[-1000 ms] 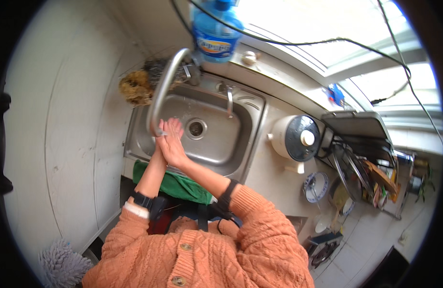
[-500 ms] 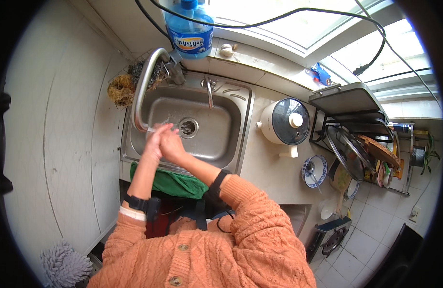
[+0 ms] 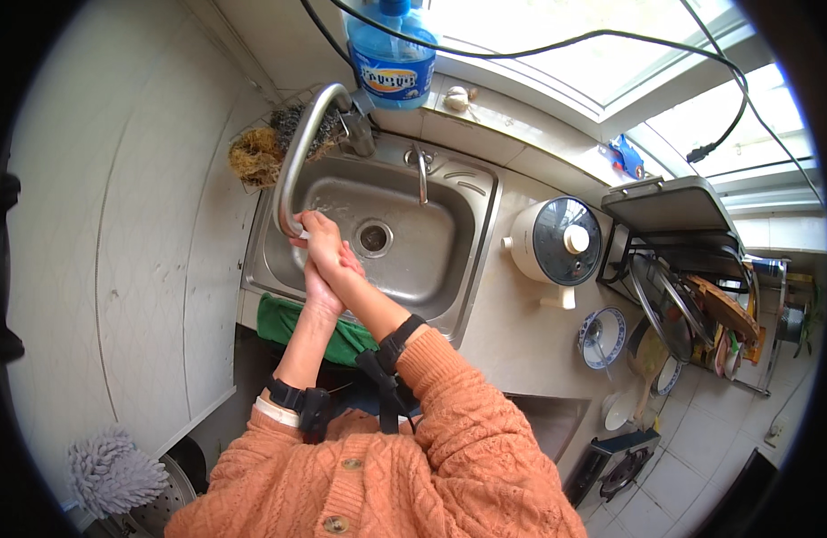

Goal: The person washes their hands, then places a small round food item into a steamer. They retrieve an egg from a carton, wash it, and place it in the steamer. Finally, they take a wrapped item from the refrigerator and place it on a table.

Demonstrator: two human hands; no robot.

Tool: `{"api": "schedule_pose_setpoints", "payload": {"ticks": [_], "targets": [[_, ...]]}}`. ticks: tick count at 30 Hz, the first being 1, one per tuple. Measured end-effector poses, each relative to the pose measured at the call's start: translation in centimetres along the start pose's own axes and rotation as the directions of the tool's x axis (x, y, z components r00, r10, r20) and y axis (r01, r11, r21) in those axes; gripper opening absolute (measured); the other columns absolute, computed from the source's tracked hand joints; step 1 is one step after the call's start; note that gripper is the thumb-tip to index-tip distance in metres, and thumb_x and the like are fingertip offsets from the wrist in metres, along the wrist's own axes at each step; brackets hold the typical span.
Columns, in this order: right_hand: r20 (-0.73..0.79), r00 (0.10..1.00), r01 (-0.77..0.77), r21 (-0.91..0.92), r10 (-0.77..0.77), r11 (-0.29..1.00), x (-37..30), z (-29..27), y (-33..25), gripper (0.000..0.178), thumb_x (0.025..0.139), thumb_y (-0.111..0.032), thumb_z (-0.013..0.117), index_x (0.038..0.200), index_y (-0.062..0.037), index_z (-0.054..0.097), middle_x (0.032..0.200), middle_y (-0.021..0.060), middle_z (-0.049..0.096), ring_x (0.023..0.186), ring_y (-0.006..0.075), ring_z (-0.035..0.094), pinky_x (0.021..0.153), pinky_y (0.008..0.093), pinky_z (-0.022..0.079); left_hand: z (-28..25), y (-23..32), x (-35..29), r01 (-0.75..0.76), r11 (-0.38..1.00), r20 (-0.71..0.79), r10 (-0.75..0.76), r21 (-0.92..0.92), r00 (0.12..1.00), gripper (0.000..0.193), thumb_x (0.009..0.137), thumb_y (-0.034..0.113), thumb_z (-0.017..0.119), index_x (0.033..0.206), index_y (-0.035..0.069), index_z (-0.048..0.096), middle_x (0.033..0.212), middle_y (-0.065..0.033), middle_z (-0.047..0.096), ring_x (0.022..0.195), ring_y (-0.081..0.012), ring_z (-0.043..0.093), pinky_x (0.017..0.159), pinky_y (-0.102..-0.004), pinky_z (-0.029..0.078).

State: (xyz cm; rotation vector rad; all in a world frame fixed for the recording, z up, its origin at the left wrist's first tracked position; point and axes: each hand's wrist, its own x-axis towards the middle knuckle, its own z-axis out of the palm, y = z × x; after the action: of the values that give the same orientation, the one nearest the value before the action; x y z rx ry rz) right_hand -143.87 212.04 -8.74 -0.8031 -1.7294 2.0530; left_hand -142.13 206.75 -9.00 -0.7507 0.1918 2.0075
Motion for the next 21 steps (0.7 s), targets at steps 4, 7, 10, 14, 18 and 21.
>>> {"api": "schedule_pose_setpoints", "payload": {"ticks": [4, 7, 10, 14, 18, 21], "targets": [[0.151, 0.976, 0.216, -0.685, -0.154, 0.696, 0.5, -1.5, 1.8, 0.026, 0.090, -0.027, 0.053, 0.085, -0.0026, 0.059, 0.085, 0.0215, 0.062, 0.079, 0.0451, 0.058, 0.068, 0.0486, 0.048, 0.6, -2.2, -0.5, -0.374, 0.797, -0.122, 0.480, 0.475, 0.869, 0.049, 0.097, 0.048, 0.036, 0.105, 0.005, 0.058, 0.079, -0.0070, 0.061, 0.066, -0.0225, 0.060, 0.061, -0.0383, 0.051], [0.200, 0.979, 0.113, -0.698, 0.041, 0.707, 0.8, -2.6, 2.8, 0.029, 0.089, -0.032, 0.055, 0.077, -0.0051, 0.057, 0.081, 0.0213, 0.065, 0.070, 0.0393, 0.061, 0.064, 0.0467, 0.050, 0.4, -1.0, 0.4, -0.430, 0.468, -0.074, 0.738, 0.772, 0.670, 0.046, 0.099, 0.044, 0.037, 0.105, 0.004, 0.059, 0.082, -0.0075, 0.060, 0.064, -0.0192, 0.058, 0.054, -0.0337, 0.048], [0.260, 0.808, -0.519, -0.109, 0.528, 0.848, 0.8, -3.7, 2.0, 0.037, 0.092, -0.040, 0.052, 0.071, -0.0086, 0.056, 0.070, 0.0129, 0.062, 0.056, 0.0289, 0.060, 0.053, 0.0419, 0.049, 0.2, 1.5, 0.9, -0.405, 0.750, 0.224, 0.337, 0.522, 0.914, 0.039, 0.099, 0.041, 0.043, 0.108, 0.006, 0.057, 0.084, -0.0048, 0.057, 0.059, -0.0127, 0.051, 0.047, -0.0245, 0.040], [0.449, 0.674, -0.717, 0.589, 0.586, 0.374, -1.0, -2.4, -1.2, 0.048, 0.093, -0.055, 0.038, 0.075, -0.0132, 0.052, 0.062, 0.0054, 0.053, 0.048, 0.0174, 0.050, 0.044, 0.0310, 0.042, 0.9, 1.9, 1.3, -0.410, 0.858, 0.157, 0.379, 0.309, 0.912, 0.037, 0.098, 0.038, 0.046, 0.114, 0.005, 0.051, 0.080, -0.0031, 0.053, 0.049, -0.0105, 0.036, 0.040, -0.0209, 0.029], [0.449, 0.615, -0.698, 0.693, 0.649, 0.182, -4.3, -0.6, -3.0, 0.047, 0.093, -0.054, 0.032, 0.084, -0.0116, 0.050, 0.063, 0.0072, 0.053, 0.050, 0.0194, 0.050, 0.045, 0.0326, 0.041, 2.7, 1.4, 1.7, -0.484, 0.661, 0.111, 0.522, 0.574, 0.845, 0.037, 0.099, 0.036, 0.046, 0.118, 0.004, 0.047, 0.072, -0.0021, 0.052, 0.050, -0.0086, 0.039, 0.040, -0.0215, 0.028], [0.320, 0.580, -0.682, 0.693, 0.749, 0.232, -5.9, 0.0, -1.4, 0.041, 0.093, -0.044, 0.035, 0.084, -0.0078, 0.052, 0.068, 0.0088, 0.055, 0.055, 0.0221, 0.054, 0.050, 0.0354, 0.045, 2.7, 1.4, 2.0, -0.491, 0.113, 0.278, 0.706, 0.864, 0.651, 0.031, 0.096, 0.033, 0.054, 0.094, 0.004, 0.063, 0.061, -0.0011, 0.049, 0.053, -0.0095, 0.045, 0.043, -0.0259, 0.032]]}}
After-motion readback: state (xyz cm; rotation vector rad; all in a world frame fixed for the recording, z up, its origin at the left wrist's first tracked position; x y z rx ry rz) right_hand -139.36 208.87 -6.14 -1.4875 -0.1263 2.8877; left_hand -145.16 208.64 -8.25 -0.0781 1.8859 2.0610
